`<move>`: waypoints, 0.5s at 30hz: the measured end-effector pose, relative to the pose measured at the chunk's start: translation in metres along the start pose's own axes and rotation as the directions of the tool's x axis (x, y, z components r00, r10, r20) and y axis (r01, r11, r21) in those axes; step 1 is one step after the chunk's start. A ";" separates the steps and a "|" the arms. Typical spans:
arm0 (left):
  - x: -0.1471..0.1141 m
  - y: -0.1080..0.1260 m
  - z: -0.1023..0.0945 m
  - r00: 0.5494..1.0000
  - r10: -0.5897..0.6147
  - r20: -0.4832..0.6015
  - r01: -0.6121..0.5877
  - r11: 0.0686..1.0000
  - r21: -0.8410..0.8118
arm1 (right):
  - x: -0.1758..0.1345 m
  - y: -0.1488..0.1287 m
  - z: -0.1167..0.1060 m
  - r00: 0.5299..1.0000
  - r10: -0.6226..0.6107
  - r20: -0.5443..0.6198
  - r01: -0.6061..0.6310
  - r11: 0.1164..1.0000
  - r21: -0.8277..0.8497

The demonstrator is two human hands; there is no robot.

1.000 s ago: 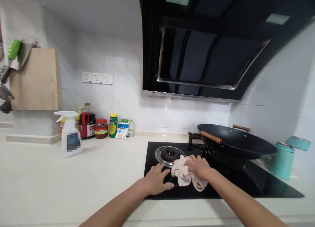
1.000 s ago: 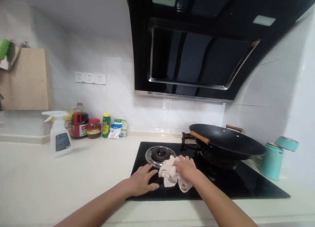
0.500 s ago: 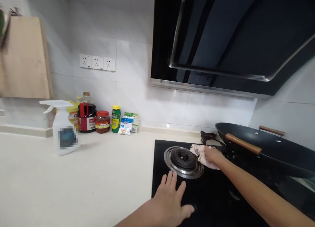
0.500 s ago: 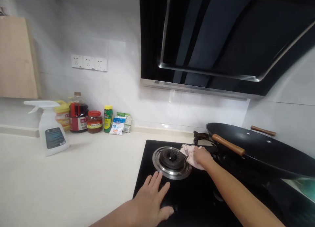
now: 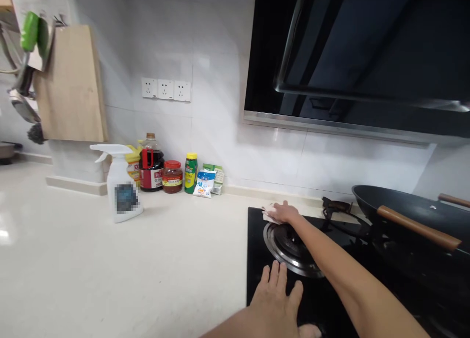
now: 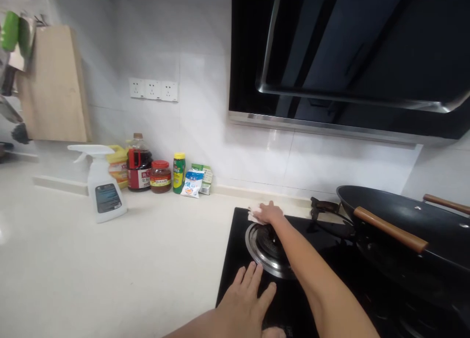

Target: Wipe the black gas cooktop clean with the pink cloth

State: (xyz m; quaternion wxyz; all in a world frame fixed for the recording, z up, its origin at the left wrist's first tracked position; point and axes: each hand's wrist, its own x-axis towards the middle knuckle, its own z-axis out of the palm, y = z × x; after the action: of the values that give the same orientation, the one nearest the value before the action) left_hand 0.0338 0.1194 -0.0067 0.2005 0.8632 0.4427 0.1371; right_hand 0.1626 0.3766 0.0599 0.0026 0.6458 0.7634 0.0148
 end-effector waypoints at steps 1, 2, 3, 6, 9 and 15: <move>-0.001 0.003 -0.003 1.000 -0.005 0.005 0.005 1.000 0.010 | -0.002 -0.011 -0.002 0.999 -0.051 0.012 0.051 0.999 0.018; -0.003 0.006 -0.008 1.000 -0.013 0.011 0.013 1.000 0.024 | -0.004 -0.021 -0.003 0.994 -0.109 0.024 0.108 0.993 0.042; -0.005 0.010 -0.012 1.000 -0.020 0.023 0.019 0.999 0.042 | -0.008 -0.031 -0.005 0.984 -0.173 0.036 0.171 0.983 0.069; -0.012 0.019 -0.024 0.999 -0.023 0.044 0.019 0.996 0.089 | -0.024 -0.058 -0.008 0.919 -0.390 0.067 0.378 0.915 0.140; -0.016 0.017 -0.025 1.000 0.009 0.001 -0.009 0.991 0.135 | -0.047 -0.076 -0.012 0.784 -0.604 0.144 0.578 0.795 0.185; -0.012 0.003 -0.012 0.995 0.074 -0.072 -0.056 0.973 0.223 | -0.058 -0.071 -0.010 0.526 -0.817 0.236 0.783 0.574 0.240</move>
State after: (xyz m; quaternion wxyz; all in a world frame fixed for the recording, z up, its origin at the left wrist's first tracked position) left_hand 0.0237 0.1106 0.0048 0.0811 0.8880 0.4343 0.1278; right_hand 0.1016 0.3074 0.0672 0.1000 0.2156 0.9622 -0.1329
